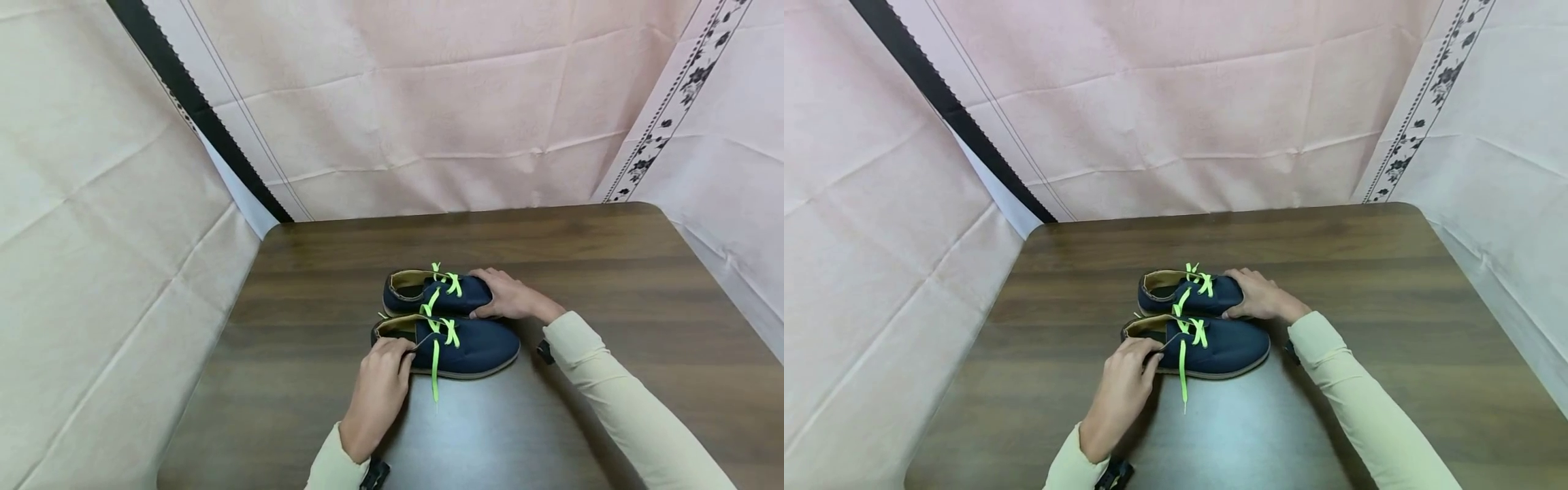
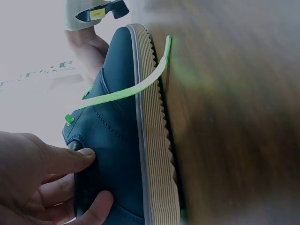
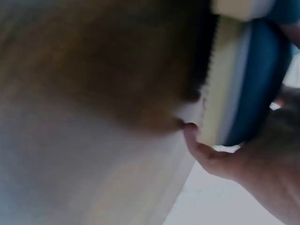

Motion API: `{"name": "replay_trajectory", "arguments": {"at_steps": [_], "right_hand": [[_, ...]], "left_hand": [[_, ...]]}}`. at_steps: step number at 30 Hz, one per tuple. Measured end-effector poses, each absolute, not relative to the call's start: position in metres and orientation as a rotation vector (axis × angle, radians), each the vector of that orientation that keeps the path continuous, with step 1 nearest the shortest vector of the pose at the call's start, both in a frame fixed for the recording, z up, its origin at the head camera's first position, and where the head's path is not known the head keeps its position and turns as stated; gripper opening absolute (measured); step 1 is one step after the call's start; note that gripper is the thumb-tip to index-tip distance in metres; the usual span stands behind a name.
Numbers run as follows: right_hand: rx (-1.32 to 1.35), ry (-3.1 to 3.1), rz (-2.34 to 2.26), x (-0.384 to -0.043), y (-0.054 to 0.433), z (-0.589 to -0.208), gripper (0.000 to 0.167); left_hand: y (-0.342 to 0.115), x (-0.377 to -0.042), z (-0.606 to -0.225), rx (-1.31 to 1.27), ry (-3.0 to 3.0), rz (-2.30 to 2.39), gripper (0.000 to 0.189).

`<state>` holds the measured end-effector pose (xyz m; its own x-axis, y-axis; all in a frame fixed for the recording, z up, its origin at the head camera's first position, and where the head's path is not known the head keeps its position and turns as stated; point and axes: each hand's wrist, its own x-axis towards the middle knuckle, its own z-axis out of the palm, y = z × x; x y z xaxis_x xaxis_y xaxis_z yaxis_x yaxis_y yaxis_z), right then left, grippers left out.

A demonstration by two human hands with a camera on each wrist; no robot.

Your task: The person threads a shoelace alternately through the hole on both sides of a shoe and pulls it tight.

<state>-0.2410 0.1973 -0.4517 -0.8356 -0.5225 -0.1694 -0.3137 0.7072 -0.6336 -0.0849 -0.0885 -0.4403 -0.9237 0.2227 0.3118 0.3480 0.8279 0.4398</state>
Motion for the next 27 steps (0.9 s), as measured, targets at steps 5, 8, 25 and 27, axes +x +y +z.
{"name": "replay_trajectory", "arguments": {"at_steps": [5, 8, 25, 27], "right_hand": [[-0.624, 2.332, -1.015, -0.244, 0.205, -0.439, 0.083], [-0.616, 2.252, -1.071, -0.247, 0.207, -0.438, 0.079], [-0.658, 2.441, -1.114, -0.235, 0.197, -0.450, 0.067], [-0.647, 2.536, -1.099, -0.227, 0.197, -0.450, 0.065]], "left_hand": [[-0.084, -0.088, -0.441, -0.415, -2.728, -0.725, 0.008], [-0.083, -0.088, -0.442, -0.394, -2.708, -0.705, 0.006], [-0.083, -0.098, -0.446, -0.448, -2.713, -0.637, 0.008], [-0.085, -0.099, -0.443, -0.464, -2.720, -0.674, 0.012]]}}
